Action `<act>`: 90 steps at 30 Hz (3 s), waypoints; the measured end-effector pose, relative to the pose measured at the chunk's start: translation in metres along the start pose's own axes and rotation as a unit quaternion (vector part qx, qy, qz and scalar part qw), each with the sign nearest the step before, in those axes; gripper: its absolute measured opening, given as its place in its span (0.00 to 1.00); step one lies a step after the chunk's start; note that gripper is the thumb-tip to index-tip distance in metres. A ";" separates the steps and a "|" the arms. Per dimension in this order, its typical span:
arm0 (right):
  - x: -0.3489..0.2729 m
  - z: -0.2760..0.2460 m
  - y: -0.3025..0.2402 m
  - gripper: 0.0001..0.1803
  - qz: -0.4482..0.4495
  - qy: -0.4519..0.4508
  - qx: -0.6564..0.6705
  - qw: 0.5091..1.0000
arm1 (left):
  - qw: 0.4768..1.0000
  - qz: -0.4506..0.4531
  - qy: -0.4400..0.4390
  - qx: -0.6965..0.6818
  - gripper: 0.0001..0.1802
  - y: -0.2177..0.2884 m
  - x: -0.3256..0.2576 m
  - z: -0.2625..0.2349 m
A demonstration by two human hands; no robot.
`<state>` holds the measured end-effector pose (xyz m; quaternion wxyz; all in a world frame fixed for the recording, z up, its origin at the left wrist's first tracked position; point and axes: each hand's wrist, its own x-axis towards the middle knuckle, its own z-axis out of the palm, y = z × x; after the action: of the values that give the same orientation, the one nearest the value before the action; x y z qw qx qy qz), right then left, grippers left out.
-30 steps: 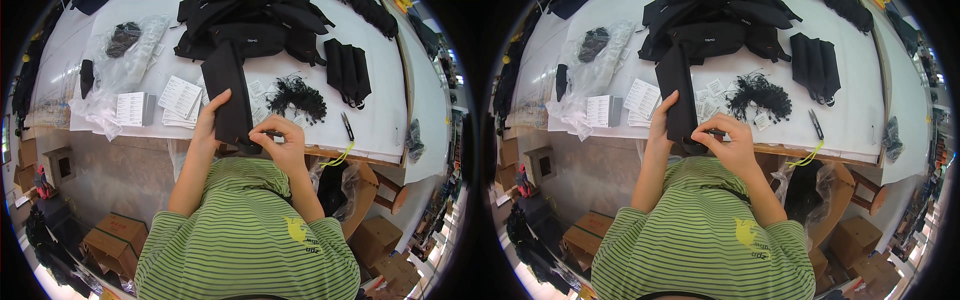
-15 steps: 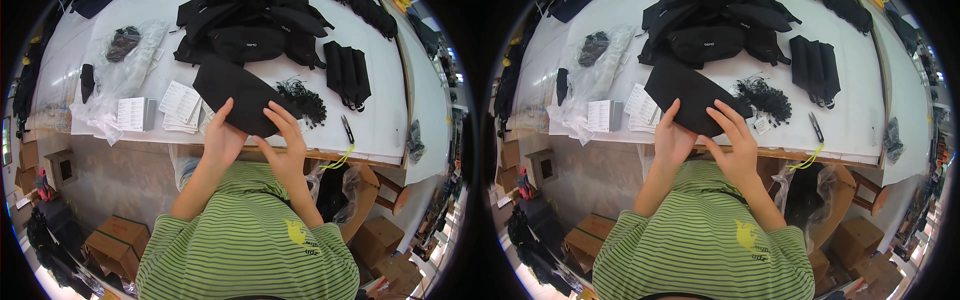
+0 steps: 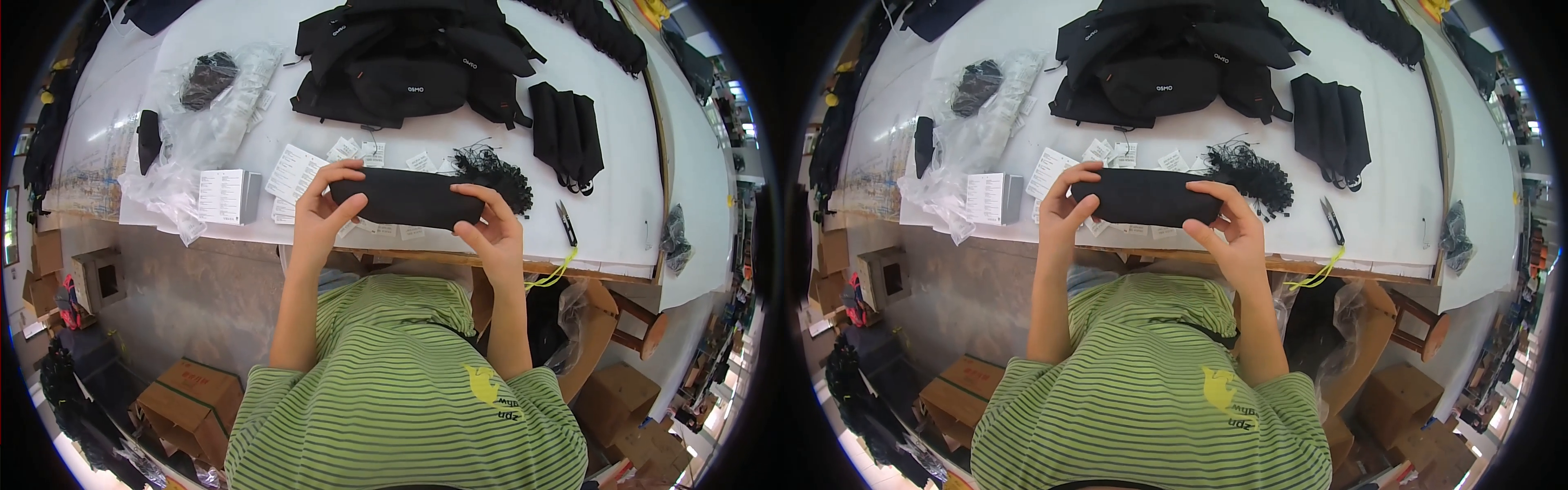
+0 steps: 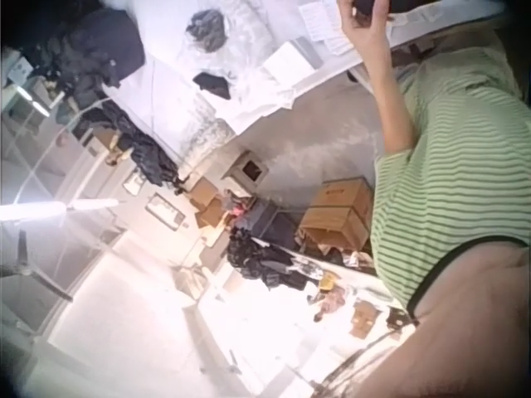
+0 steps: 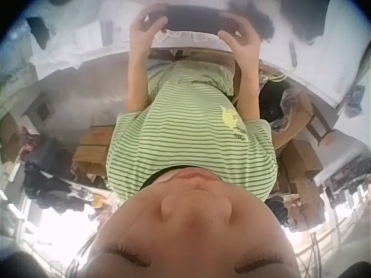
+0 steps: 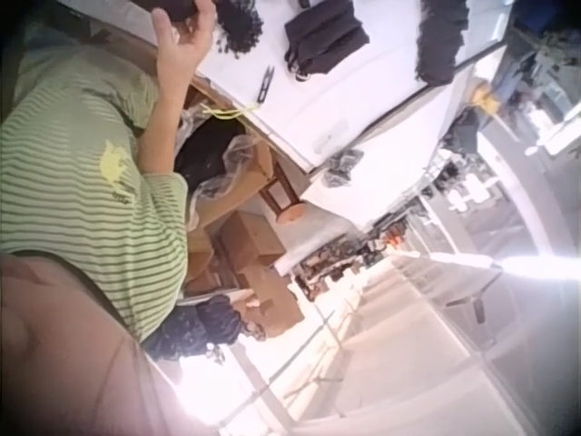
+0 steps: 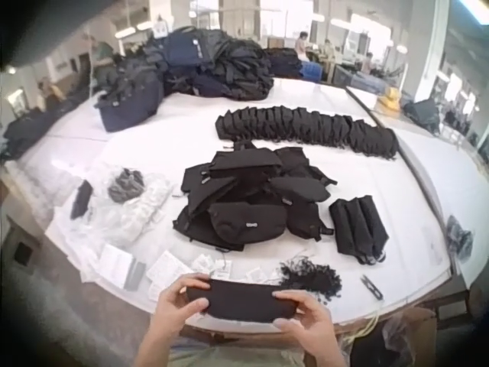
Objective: Placing silica gel packets and instruction cards into black hardshell cases.
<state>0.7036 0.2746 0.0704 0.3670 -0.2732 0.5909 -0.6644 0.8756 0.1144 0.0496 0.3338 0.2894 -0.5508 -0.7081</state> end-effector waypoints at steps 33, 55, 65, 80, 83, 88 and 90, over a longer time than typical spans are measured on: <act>0.085 -0.261 0.021 0.17 -0.210 0.450 0.077 0.864 | 0.663 -0.049 -0.521 -0.535 0.36 0.126 -0.066 0.147; 0.067 -0.098 0.050 0.09 -0.191 0.298 -0.341 0.871 | 0.772 0.459 -0.258 -0.356 0.20 0.172 -0.045 0.059; 0.085 -0.019 0.072 0.08 -0.095 -0.051 -0.542 0.834 | 0.933 -0.001 -0.001 0.361 0.20 0.030 0.021 -0.083; 0.084 -0.028 0.001 0.06 -0.115 -0.020 -0.306 0.945 | 0.786 0.113 0.088 0.601 0.34 -0.040 0.026 -0.104; 0.077 -0.023 -0.029 0.05 -0.118 0.026 -0.088 0.989 | 0.764 0.071 0.108 0.633 0.23 -0.029 0.027 -0.099; 0.068 -0.038 -0.062 0.04 -0.276 0.076 0.071 0.956 | 0.834 -0.030 0.117 0.538 0.13 -0.010 0.028 -0.083; 0.066 -0.039 -0.062 0.05 -0.239 0.058 0.105 0.963 | 0.885 -0.052 0.102 0.451 0.12 0.007 0.025 -0.071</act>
<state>0.6239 0.2459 0.1209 0.1891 -0.3278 0.4553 -0.8059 0.9165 0.0513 0.0397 0.1836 0.5076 -0.7580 -0.3661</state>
